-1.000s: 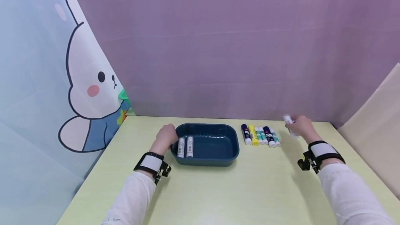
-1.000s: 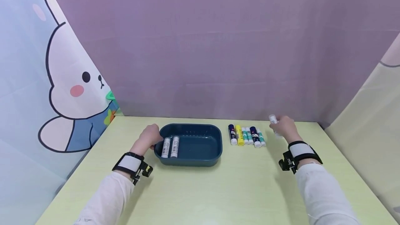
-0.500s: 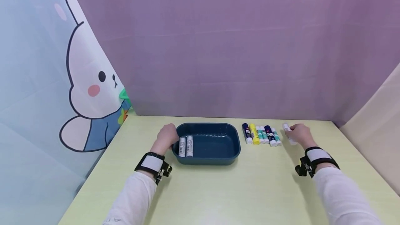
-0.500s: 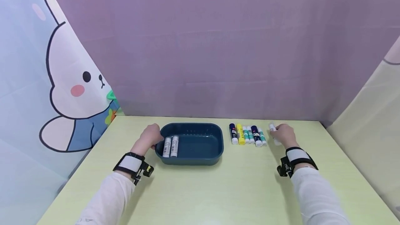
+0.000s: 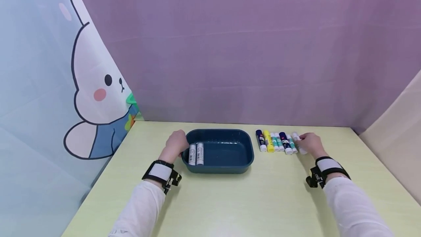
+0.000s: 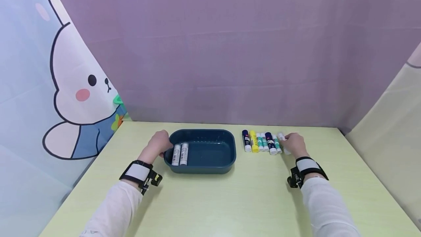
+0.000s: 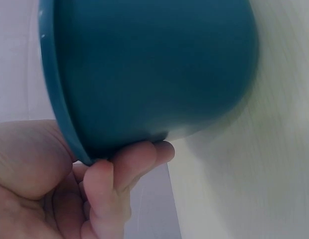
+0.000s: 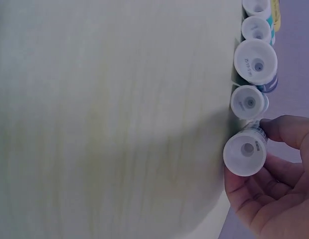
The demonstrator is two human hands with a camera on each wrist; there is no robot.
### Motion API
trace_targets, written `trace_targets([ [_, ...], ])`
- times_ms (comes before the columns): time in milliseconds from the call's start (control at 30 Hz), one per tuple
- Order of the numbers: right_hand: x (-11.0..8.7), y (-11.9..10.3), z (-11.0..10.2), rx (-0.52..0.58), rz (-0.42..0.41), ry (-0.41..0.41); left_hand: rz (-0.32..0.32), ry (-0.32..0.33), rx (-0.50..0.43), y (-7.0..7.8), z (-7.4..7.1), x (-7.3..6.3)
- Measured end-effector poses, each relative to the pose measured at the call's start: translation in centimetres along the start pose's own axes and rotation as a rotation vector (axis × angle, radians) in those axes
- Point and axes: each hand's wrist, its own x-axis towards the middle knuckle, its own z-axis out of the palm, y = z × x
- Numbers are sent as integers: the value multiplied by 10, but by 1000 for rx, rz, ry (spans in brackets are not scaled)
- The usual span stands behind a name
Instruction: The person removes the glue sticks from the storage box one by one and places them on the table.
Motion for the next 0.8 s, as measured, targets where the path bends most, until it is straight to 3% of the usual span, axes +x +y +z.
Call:
trace_targets([
  [533, -2, -7, 4, -70, -26, 67, -6, 2, 19, 0, -1, 1],
  [800, -5, -6, 3, -51, -24, 73, 0, 0, 17, 2, 0, 0],
])
